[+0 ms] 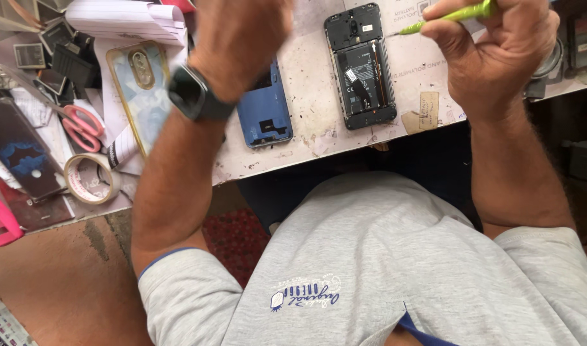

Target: The person uses a green-handled screwdriver to remove screws from a disassembled smartphone, then detaches and sets aside a small internal component. The work is performed on a cluttered workbench with other phone parts and tools visible.

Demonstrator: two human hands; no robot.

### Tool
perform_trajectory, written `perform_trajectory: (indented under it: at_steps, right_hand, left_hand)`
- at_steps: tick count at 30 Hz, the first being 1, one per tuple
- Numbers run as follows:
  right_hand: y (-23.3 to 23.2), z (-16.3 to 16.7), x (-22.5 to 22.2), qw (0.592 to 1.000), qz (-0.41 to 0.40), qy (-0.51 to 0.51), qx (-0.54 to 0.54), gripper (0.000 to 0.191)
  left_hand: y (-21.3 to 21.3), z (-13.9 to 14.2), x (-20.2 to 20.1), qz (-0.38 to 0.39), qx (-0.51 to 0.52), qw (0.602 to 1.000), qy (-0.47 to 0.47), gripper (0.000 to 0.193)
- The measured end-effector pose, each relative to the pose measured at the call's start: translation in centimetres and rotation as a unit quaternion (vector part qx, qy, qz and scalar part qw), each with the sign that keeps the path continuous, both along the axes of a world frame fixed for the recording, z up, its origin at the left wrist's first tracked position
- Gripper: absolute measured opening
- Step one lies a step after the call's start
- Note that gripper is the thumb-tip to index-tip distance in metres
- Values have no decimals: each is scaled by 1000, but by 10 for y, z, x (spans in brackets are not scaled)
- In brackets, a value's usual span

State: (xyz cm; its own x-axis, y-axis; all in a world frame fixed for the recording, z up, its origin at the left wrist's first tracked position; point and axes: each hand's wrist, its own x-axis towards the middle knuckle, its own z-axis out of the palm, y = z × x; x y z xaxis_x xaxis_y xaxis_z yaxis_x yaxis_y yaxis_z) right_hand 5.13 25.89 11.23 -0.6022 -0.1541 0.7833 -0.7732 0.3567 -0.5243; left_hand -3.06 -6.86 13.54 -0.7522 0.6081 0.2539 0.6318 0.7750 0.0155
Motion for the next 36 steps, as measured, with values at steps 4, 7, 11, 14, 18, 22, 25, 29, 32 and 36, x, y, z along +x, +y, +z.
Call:
perform_trajectory:
  at_steps: [4,7,11,14,18,22,25,29,32,36]
  right_hand:
    - [-4,-5,0,999,24,-6,-20,28]
    - [-11,-13,13,999,10,28,32,30]
    - [-14,-20,35,997,-35,-5,72,34]
    - [-15,-21,42,998,-12,-39,57,36]
    - [-17,-23,39,997,-11,-58,56,32]
    - [-17,-22,32,995,-2,-40,88,27]
    - [-18,-22,29,994,-2,-38,106,25]
    - [-19,-22,28,987,-18,-30,155,25]
    - [-21,-24,27,986,-16,-27,163,27]
    - [-23,-27,26,984,-19,-27,175,27]
  left_hand:
    - [31,11,27,-87,90,992,23,41]
    - [42,15,32,-99,139,984,-46,62]
    - [50,5,26,-91,136,983,-80,67]
    - [53,-5,22,-86,128,984,-88,66]
    - [51,-9,20,-84,135,982,-106,64]
    - [52,-8,19,-65,139,979,-135,63]
    - [52,-9,17,-65,150,978,-133,65]
    - [42,-9,10,-77,185,966,-161,55]
    - [33,-11,7,-77,188,957,-205,43]
    - [29,-15,5,-102,213,958,-166,46]
